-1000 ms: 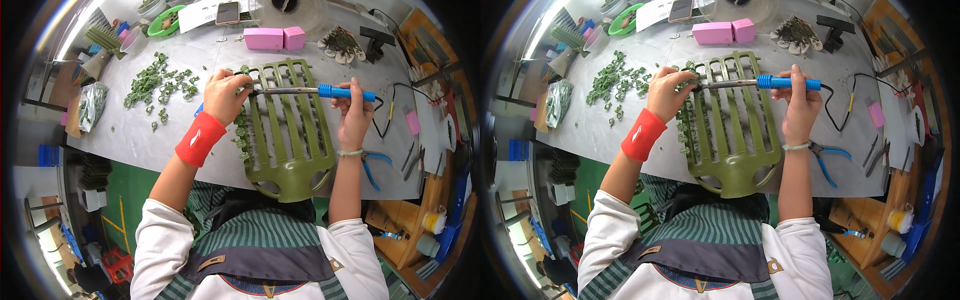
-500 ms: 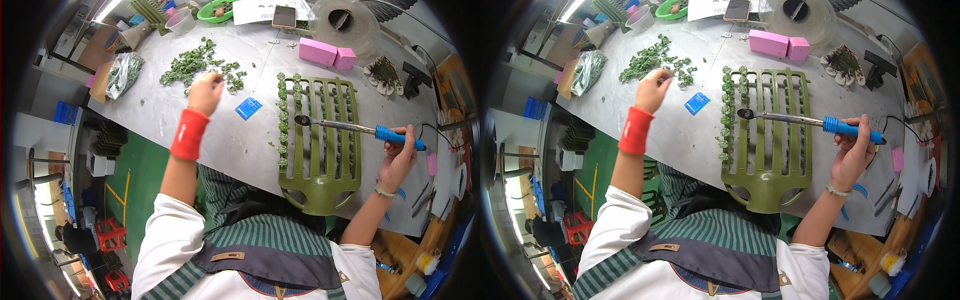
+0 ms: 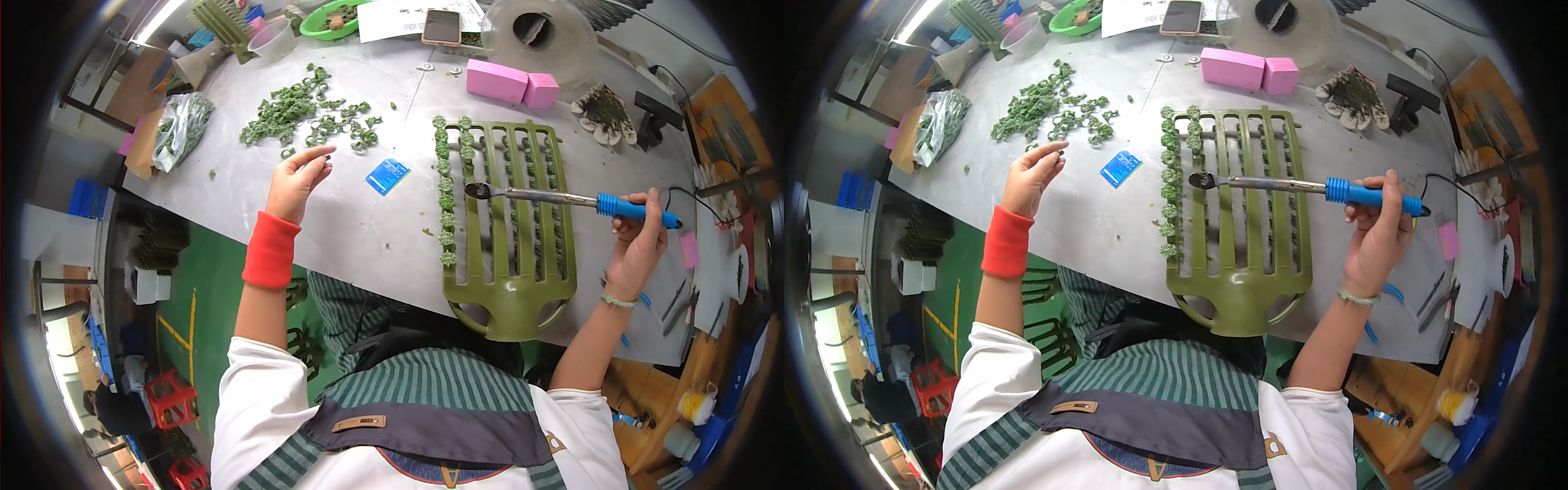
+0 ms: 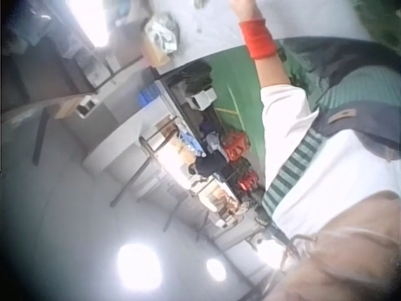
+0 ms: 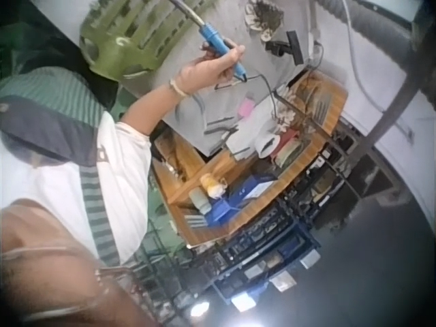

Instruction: The person places small green artificial succulent heads into the slots of a green plastic frame. They use a heated tool to melt the plastic stems of the heads, securing them to the frame one by one.

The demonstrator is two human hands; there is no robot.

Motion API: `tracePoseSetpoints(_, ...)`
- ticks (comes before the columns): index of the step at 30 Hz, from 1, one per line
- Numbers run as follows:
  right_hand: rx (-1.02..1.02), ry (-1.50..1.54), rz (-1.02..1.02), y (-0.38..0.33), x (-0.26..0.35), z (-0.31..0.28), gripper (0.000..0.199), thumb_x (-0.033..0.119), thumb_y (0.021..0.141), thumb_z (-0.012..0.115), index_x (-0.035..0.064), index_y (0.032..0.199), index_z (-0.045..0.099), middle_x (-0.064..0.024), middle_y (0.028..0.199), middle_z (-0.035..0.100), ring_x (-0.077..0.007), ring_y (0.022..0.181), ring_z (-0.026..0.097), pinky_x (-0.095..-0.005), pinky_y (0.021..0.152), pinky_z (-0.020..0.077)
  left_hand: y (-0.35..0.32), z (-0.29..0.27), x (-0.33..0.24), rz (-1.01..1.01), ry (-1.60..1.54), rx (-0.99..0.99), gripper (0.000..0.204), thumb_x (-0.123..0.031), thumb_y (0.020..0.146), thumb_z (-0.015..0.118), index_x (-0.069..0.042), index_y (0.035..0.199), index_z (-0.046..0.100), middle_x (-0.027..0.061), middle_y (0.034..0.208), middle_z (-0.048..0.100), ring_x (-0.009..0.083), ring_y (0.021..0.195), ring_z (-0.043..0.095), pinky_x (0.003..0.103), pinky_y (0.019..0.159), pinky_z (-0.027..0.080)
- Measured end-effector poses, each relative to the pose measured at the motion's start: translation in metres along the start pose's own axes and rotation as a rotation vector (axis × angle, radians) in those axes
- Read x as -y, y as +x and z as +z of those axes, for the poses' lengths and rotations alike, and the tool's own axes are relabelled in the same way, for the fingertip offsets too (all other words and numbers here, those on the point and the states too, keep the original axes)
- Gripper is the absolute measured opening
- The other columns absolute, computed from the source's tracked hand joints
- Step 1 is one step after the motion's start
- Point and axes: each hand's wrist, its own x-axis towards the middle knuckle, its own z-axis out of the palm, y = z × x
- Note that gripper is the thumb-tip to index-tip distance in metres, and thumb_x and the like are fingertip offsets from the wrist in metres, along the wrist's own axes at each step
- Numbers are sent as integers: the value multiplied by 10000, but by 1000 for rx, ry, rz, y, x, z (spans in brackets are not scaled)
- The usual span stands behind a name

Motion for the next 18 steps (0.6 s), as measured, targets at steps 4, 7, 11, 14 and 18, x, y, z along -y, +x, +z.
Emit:
tracePoseSetpoints(4,5,-11,-21,0,0,-4,281,270,910,630,16,791,633,-86,707,646,-113,511,565,-223,480,453,-18,70,-37,212,224,207,261,-44,891,621,2,1148,630,39,1008,656,92,900,612,228,818,496)
tracePoseSetpoints(7,6,5,-11,1,-3,-8,276,265,906,636,13,793,636,-89,714,652,-113,514,568,-224,479,457,-28,119,-40,247,212,323,223,-14,859,666,-6,1082,654,29,965,667,76,901,609,223,815,501)
tracePoseSetpoints(11,19,29,-5,2,-7,-9,279,270,902,642,14,792,644,-93,719,656,-113,515,570,-230,476,461,-25,151,-39,340,389,315,213,-34,836,691,-63,1047,687,32,927,688,83,879,605,241,803,502)
tracePoseSetpoints(14,5,37,-6,3,-15,-9,274,263,902,642,13,790,642,-85,729,646,-124,518,575,-238,470,457,-16,164,-28,712,724,187,252,-114,734,760,-160,979,723,43,881,677,213,892,572,344,800,465)
tracePoseSetpoints(18,1,84,16,4,-26,-8,269,251,905,639,5,796,635,-78,736,637,-136,523,581,-240,470,453,-12,174,-20,789,910,116,223,-182,723,775,-181,940,724,-8,857,654,187,933,559,358,880,369)
